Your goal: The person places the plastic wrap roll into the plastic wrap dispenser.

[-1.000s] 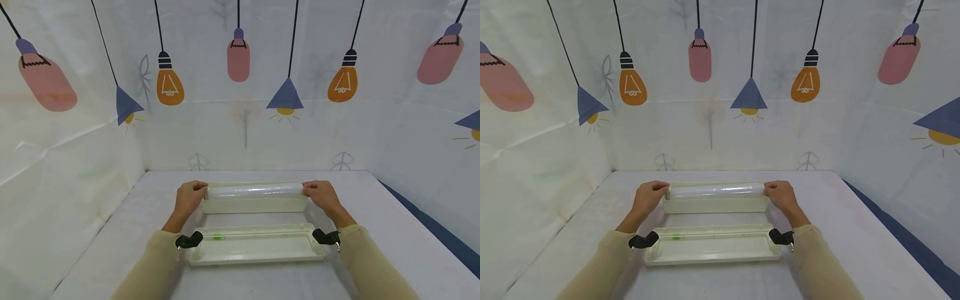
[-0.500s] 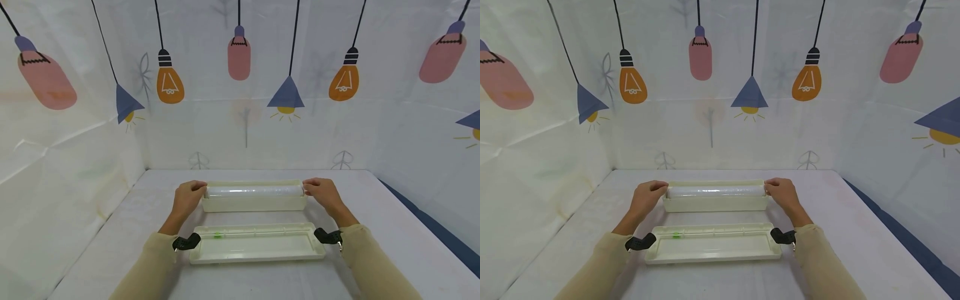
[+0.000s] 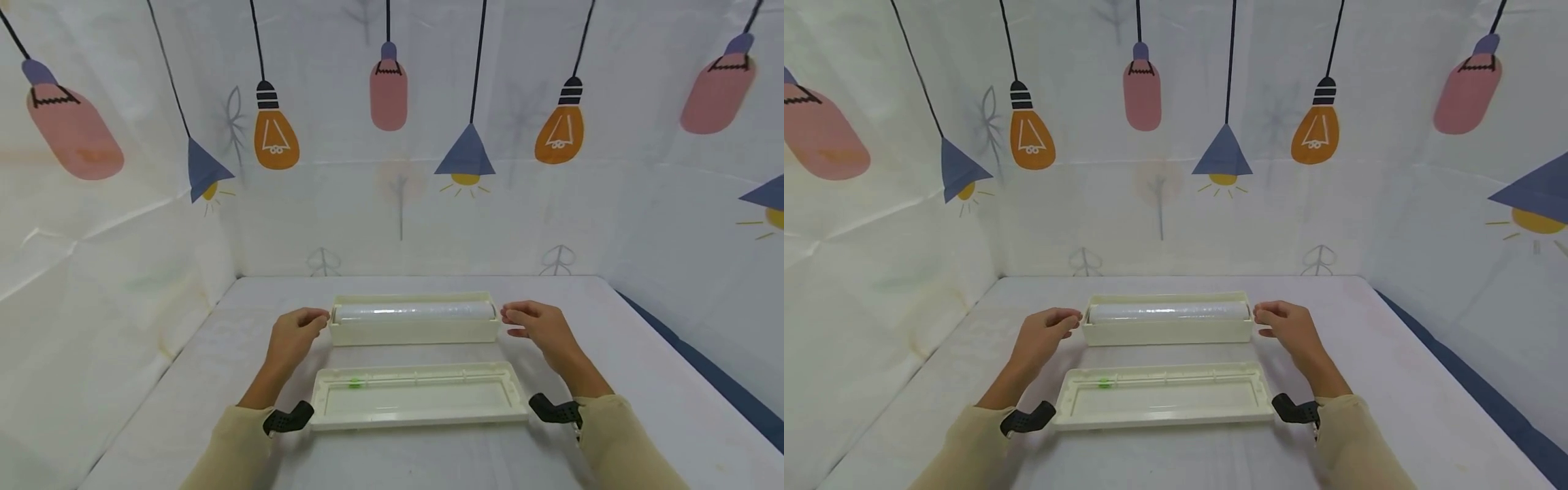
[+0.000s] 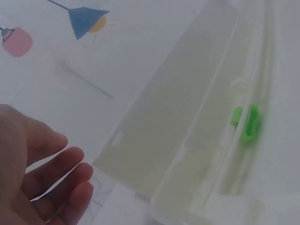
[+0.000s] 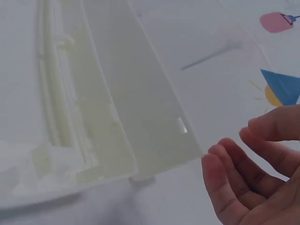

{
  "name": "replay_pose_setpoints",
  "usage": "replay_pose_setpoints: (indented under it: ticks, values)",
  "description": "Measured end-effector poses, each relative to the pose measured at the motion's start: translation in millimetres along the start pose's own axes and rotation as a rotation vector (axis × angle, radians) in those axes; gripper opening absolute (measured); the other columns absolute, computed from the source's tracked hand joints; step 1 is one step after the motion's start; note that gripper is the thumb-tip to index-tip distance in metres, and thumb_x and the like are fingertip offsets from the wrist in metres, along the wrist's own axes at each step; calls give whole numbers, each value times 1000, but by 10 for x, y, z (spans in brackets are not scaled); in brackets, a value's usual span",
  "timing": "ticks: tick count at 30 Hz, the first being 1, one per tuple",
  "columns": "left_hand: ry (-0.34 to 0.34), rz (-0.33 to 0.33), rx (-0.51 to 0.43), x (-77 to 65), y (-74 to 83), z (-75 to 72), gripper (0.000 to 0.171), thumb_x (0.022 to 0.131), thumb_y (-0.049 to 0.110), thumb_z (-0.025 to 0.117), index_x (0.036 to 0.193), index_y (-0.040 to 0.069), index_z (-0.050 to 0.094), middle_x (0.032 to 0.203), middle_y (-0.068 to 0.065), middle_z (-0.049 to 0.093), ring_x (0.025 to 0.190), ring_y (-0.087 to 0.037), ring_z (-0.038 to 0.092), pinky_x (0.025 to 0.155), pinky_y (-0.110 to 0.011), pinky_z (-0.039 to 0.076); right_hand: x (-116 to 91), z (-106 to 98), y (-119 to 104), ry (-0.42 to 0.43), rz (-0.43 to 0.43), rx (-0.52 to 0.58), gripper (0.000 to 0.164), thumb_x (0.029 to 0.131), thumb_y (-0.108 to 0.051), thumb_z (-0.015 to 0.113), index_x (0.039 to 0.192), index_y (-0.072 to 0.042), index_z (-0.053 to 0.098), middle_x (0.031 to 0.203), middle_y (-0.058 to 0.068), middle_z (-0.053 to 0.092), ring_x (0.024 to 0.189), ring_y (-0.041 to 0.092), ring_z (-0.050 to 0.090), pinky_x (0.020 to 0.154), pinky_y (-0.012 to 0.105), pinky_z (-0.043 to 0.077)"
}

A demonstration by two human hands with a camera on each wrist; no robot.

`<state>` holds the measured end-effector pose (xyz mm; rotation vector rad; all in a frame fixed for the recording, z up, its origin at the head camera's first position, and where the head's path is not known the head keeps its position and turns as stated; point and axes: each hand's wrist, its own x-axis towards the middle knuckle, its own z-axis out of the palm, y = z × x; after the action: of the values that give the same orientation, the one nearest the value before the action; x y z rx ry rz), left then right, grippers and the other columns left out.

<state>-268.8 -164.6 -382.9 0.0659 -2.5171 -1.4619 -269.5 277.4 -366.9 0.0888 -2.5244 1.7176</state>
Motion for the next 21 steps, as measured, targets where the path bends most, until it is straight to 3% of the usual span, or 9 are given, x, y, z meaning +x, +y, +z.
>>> replay_pose_setpoints:
  ticks: [10,15,21]
  values:
    - [-77,-3,-80,-149,-99,-76,27,101,19,62,116,-1,71,106,-9,73,97,-21,68,83,-34,57,-119,-50,130,-100,54,-28,50,101,-28,62,134,9,55,128,22,63,110,28,65,88,37,57]
    - [-148,-14,-130,-203,-160,-103,30,99,21,65,118,-2,70,106,-12,73,95,-21,68,81,-29,56,-186,-34,203,-138,71,-68,49,100,-29,64,132,7,57,127,22,63,111,32,64,89,40,57]
    - [-231,-31,-113,-216,-189,-104,31,97,22,68,118,0,70,105,-10,73,94,-20,68,84,-35,56,-277,-22,275,-140,55,-81,46,99,-26,65,130,7,59,122,20,66,108,30,66,86,39,58]
